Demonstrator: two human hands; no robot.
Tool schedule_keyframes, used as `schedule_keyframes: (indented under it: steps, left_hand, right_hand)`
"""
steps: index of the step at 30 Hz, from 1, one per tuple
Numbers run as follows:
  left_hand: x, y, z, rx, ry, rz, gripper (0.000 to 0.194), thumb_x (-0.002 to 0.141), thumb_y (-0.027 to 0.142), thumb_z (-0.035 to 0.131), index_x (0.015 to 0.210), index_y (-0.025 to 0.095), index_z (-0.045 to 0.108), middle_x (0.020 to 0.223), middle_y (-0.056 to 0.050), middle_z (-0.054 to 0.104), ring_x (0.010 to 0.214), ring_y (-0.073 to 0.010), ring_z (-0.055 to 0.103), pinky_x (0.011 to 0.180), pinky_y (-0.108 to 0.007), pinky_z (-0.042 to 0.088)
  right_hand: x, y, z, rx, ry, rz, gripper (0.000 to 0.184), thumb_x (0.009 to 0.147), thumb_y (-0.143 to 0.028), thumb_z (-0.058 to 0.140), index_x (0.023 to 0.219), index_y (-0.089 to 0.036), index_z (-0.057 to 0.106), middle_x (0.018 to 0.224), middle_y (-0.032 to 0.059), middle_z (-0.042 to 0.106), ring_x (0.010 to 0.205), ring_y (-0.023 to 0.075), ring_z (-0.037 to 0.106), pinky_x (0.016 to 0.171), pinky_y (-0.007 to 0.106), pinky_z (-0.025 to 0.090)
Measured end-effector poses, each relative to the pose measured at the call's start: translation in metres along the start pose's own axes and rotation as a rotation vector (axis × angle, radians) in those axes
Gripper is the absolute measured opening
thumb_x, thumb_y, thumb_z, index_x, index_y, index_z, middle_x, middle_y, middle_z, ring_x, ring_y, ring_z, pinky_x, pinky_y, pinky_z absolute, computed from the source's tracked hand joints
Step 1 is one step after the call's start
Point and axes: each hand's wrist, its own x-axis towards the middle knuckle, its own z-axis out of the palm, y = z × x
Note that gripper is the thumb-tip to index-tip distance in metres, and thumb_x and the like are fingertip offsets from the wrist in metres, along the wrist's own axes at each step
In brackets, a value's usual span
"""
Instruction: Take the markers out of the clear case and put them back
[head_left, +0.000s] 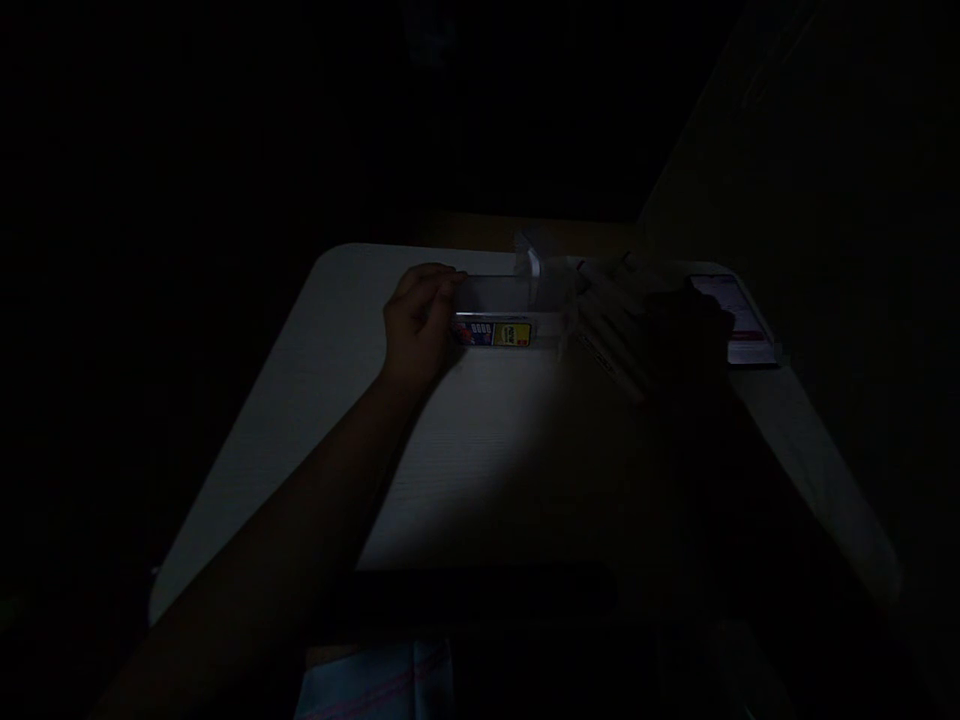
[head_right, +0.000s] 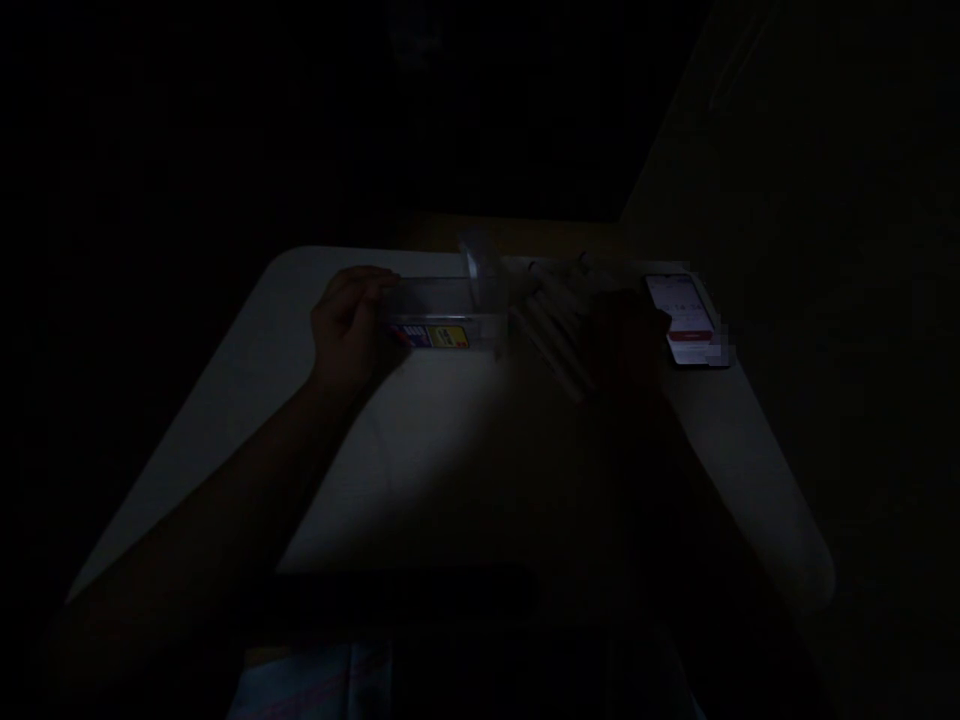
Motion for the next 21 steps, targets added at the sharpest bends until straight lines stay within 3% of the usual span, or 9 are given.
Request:
schedule_keyframes:
  steps: [4,8,21]
  left_hand:
    - [0.0,0.001,0.0,0.027,-0.001,-0.002,0.033,0.092,0.047,0.044,0.095,0.025,0.068,0.099,-0.003,0.064,0.098,-0.0159,0.06,0.092,-0.035,0.048]
    - [0.001,0.002,-0.001,0.037,-0.007,0.005,0.034,0.091,0.048,0.044,0.095,0.025,0.068,0.098,-0.003,0.063,0.097,-0.0162,0.06,0.091,-0.034,0.049]
    - [0.0,0.002,-0.001,0.02,0.009,-0.004,0.031,0.092,0.046,0.045,0.094,0.025,0.068,0.098,-0.003,0.064,0.098,-0.0155,0.061,0.091,-0.035,0.05]
  right_hand:
    - [-0.005,-0.021,0.004,0.164,0.034,-0.298,0.039,0.093,-0.031,0.036,0.12,-0.018,0.06,0.119,0.0155,0.063,0.112,0.03,0.054,0.09,0.044,0.037]
    - [-0.01,-0.042,0.01,0.209,-0.042,-0.502,0.04,0.092,-0.022,0.035,0.123,-0.013,0.058,0.128,0.0186,0.058,0.118,0.0292,0.051,0.092,0.043,0.036]
    - [-0.013,-0.048,0.009,0.156,-0.01,-0.49,0.035,0.092,-0.022,0.035,0.112,-0.016,0.063,0.123,0.014,0.062,0.112,0.027,0.053,0.092,0.04,0.034]
